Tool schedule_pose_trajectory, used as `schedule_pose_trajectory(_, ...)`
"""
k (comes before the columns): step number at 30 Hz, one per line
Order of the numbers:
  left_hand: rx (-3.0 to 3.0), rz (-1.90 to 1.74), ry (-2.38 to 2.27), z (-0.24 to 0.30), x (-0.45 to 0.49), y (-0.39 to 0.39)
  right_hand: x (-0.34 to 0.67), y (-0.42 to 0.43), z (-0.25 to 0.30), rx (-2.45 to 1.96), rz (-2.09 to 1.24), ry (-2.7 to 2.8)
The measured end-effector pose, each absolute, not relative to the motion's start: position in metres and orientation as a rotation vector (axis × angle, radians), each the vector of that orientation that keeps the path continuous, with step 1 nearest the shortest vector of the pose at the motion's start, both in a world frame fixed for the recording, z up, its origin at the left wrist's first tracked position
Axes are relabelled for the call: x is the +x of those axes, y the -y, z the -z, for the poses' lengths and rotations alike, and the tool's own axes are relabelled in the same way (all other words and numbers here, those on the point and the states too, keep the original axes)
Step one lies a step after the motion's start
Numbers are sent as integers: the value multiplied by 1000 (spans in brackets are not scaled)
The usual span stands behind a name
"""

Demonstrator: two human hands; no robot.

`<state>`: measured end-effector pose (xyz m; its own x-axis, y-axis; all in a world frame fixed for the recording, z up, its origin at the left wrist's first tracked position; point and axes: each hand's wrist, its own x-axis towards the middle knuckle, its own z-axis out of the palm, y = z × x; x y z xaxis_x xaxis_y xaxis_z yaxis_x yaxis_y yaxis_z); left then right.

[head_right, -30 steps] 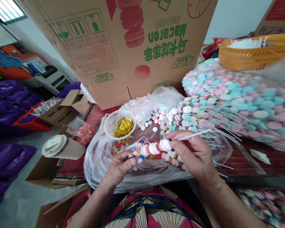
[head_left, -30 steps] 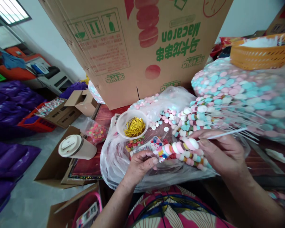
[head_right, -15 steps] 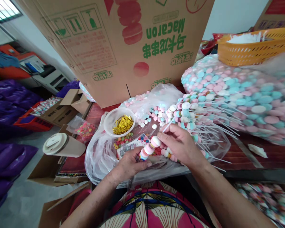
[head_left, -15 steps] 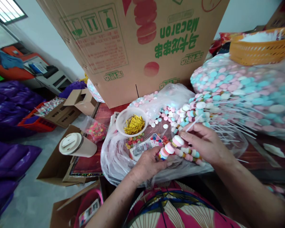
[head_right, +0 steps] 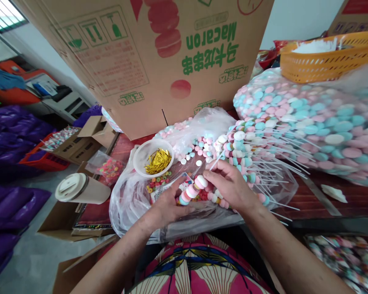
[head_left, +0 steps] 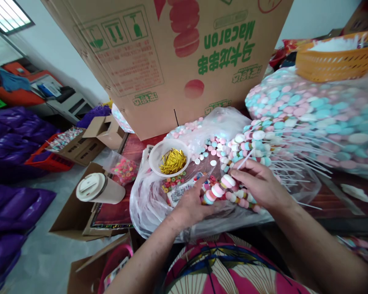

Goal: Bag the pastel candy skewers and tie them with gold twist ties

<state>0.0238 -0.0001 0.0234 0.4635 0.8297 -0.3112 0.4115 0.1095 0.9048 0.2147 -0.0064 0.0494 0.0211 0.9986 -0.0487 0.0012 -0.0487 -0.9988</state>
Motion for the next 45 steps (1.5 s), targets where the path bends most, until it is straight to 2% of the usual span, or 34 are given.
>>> schedule_pose_trajectory(4,1746,-401,-1389,-26,33,-5,207,-1,-44,-1274,-1248,1099)
schedule_pose_trajectory(7,1546,-515,-1169,-18,26,-4,206,-3,-34,-1248,-1205,1043)
schedule_pose_trajectory(10,1169,-496,-927,-7,2,-1,211,-3,-21,-1167,-1303,935)
schedule_pose_trajectory(13,934,-432,-882,2,-27,7,219,-2,-12,-1036,-1419,753)
schedule_pose_trajectory(17,943,-345,-885,6,-41,24,221,-3,-6,-993,-1477,622)
schedule_pose_trajectory(20,972,-492,-1005,7,-37,32,217,-5,-7,-983,-1483,628)
schedule_pose_trajectory(27,1087,-752,-1072,3,-38,35,221,-2,-21,-967,-1238,669)
schedule_pose_trajectory(34,1396,-1025,-1180,8,-34,24,202,-7,-13,-1362,-1372,1232)
schedule_pose_trajectory(38,1545,-1091,-1272,12,-34,14,180,-24,4,-1582,-1183,1469)
schedule_pose_trajectory(42,1613,-1084,-1338,14,-35,12,176,-21,2,-1572,-907,1516)
schedule_pose_trajectory(45,1666,-1091,-1317,13,-31,13,170,-6,-11,-1328,-825,1715)
